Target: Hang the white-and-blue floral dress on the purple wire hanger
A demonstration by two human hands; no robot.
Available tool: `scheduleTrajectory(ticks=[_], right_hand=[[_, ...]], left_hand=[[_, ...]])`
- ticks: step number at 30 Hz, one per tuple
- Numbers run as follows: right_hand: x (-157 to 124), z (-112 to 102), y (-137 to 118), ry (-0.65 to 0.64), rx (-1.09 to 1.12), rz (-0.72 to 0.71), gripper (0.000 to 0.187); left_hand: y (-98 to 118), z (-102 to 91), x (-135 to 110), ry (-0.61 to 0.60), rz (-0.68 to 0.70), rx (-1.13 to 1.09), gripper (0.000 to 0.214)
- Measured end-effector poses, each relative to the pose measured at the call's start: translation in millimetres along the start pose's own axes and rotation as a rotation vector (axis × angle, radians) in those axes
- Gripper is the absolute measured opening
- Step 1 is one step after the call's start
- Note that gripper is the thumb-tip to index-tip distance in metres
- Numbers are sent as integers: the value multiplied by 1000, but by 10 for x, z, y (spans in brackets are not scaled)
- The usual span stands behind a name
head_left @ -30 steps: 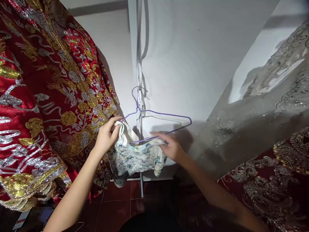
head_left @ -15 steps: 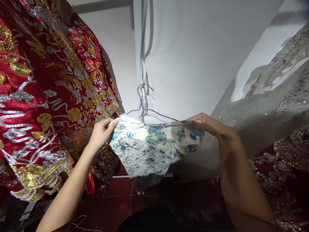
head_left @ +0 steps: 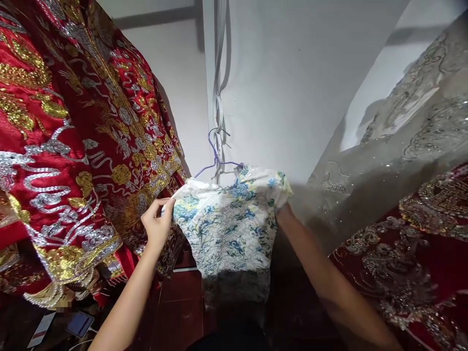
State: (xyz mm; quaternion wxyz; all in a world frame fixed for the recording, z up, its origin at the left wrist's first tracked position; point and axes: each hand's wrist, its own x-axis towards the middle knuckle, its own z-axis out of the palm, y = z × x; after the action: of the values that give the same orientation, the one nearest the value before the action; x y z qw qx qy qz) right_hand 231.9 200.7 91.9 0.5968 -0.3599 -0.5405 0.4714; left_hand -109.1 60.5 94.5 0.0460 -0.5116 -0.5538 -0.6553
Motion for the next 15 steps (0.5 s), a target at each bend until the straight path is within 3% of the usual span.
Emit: scheduleTrajectory(ticks=[3, 5, 10, 13, 15], right_hand=[[-39, -156, -116, 29, 121, 28, 46], [0, -167, -270, 48, 213, 22, 42], [21, 169, -756, 72, 249, -155, 42], [-297, 372, -1003, -88, 124, -148, 39], [-556, 401, -1130, -394, -17, -146, 40]], left_hand=[[-44, -8, -147, -11, -39, -62, 16], [-15, 10, -130, -81, -61, -57, 18], [268, 187, 326, -450, -17, -114, 33], [419, 331, 567, -485, 22, -185, 35], [451, 382, 610, -442, 35, -173, 28]])
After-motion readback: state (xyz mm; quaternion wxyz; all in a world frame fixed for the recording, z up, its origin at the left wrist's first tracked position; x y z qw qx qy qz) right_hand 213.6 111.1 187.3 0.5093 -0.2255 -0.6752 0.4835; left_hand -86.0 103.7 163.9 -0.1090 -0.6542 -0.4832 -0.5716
